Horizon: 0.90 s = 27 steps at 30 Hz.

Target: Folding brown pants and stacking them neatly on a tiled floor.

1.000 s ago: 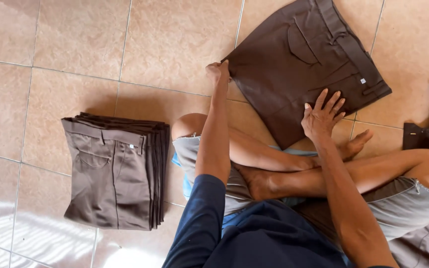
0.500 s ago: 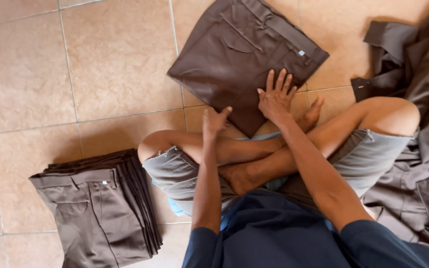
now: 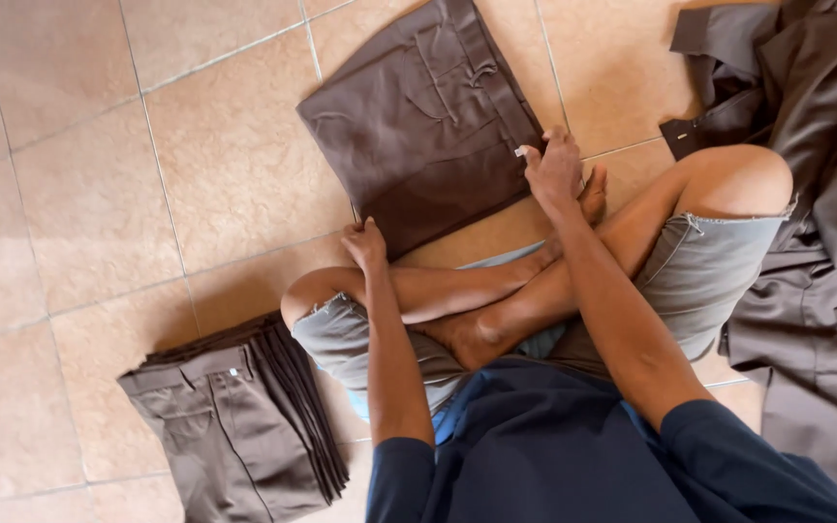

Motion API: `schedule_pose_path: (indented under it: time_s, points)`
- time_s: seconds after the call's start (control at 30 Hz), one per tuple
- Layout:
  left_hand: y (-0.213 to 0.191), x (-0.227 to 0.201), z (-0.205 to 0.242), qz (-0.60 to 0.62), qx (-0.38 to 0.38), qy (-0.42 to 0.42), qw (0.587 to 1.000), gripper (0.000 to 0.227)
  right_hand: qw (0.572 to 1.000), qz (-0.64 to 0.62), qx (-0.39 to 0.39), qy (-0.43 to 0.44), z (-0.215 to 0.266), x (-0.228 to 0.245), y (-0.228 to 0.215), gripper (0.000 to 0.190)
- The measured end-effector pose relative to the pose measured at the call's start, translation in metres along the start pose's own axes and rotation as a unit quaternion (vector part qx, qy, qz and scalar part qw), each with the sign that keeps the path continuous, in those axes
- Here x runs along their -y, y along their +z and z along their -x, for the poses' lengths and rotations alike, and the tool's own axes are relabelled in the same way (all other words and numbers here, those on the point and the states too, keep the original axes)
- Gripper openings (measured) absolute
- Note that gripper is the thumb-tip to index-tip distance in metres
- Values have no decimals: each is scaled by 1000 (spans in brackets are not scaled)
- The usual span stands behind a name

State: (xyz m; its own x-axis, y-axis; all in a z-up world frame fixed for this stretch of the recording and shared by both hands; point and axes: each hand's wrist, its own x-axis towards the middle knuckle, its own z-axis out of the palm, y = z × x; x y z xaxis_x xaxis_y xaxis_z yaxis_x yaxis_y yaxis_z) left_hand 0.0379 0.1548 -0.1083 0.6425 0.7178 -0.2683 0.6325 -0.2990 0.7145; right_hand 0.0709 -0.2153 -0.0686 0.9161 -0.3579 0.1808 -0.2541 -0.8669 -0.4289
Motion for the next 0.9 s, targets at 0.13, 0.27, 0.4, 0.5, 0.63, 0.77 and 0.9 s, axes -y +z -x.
schedule_pose_path:
  time_s: [0.13, 0.27, 0.4, 0.5, 0.63, 0.77, 0.9]
  points:
    - [3, -9, 15, 31, -49, -30, 998, 20, 983, -121, 87, 107, -14, -5, 6, 37]
    - [8, 1, 6, 17, -65, -38, 997, 18, 984, -125, 58, 112, -17, 21, -26, 25]
    - [18, 6, -6, -9, -93, -12, 996, 19, 977, -100, 162, 98, -28, -19, 17, 27]
    - [-3, -24, -17, -41, -112, 57, 991, 10, 972, -50, 217, 79, 7, -29, 22, 32]
    - [-28, -99, -4, -228, -167, 197, 939, 37, 855, -174, 480, 84, 47, 72, -90, 42]
    - [-17, -126, 43, -194, -108, 282, 933, 75, 802, -67, 592, -28, 52, 101, -76, 54]
    - [9, -98, 90, -217, -81, 295, 927, 80, 954, 0, 259, -152, 15, 95, -42, 39]
